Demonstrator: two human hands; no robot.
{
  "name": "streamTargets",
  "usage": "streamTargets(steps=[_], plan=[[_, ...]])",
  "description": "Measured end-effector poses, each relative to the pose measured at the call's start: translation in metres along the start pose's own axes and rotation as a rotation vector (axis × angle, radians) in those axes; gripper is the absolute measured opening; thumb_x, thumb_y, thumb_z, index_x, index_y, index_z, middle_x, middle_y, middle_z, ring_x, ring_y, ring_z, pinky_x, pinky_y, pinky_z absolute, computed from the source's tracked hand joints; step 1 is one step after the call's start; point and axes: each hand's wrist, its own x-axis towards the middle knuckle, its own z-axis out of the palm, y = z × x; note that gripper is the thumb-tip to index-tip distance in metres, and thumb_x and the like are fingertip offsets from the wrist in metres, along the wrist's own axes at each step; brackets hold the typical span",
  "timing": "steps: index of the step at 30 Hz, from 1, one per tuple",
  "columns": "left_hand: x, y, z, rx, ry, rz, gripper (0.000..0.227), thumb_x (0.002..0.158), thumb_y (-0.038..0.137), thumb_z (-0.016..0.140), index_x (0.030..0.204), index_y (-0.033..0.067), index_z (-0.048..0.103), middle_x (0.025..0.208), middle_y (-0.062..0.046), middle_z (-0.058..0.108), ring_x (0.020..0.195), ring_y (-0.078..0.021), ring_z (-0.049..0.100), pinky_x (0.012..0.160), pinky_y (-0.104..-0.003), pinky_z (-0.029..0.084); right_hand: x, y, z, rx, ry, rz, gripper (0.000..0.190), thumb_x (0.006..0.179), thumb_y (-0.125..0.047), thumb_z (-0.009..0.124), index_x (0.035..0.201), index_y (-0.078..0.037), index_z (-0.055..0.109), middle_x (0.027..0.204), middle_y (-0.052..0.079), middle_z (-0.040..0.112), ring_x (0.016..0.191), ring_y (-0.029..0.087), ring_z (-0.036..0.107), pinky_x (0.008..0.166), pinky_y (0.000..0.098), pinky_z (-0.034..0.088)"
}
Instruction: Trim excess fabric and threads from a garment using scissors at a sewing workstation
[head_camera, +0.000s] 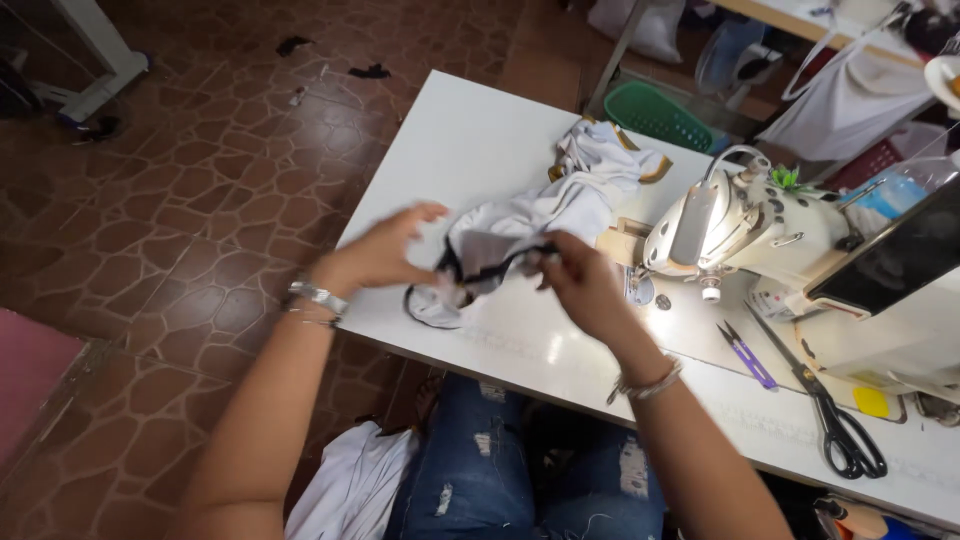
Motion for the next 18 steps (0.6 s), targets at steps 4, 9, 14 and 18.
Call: streamTargets(steps=[4,9,14,18], plan=[[0.030,-0.022,0.035,0.302,0.037,-0.058,0.032,0.083,0.032,0.070,0.104,0.0084,0.067,0.116,-0.008,0.067,0.100,-0.0267,0.066,0.078,-0.039,0.051,0.023,-0.094,-0.049,0.212,-0.039,-0.147,0.016,0.101,-0.016,0.065,0.113,-0.007,0.067,0.092,0.000,0.068,0.083,0.011,0.065,0.083,0.0286,0.064],[0.062,0.034,-0.061,-0.825,0.555,0.245,0.011,0.086,0.017,0.062,0.087,0.0164,0.073,0.079,0.003,0.068,0.066,-0.0076,0.053,0.058,-0.027,0.038,0.070,-0.166,-0.092,-0.456,0.283,-0.023,0.079,0.081,-0.032,0.096,0.137,0.002,0.053,0.092,0.000,0.050,0.072,0.011,0.043,0.056,0.0208,0.039],[0.030,0.099,-0.138,-1.106,0.724,0.503,0.026,0.090,0.008,0.048,0.106,0.0076,0.068,0.106,-0.016,0.073,0.095,-0.0285,0.072,0.078,-0.045,0.063,0.122,-0.153,-0.128,-0.609,0.493,-0.739,0.035,0.071,0.005,0.092,0.098,-0.006,0.072,0.099,0.004,0.077,0.090,0.014,0.066,0.071,0.0316,0.052],[-0.027,0.090,-0.142,-0.690,0.951,0.650,0.015,0.096,0.005,0.050,0.104,0.0055,0.064,0.098,-0.015,0.070,0.088,-0.0271,0.071,0.079,-0.043,0.059,0.104,-0.153,-0.131,-0.528,0.470,-0.783,0.024,0.088,0.010,0.088,0.098,-0.001,0.069,0.096,0.009,0.074,0.087,0.017,0.068,0.070,0.0308,0.054]])
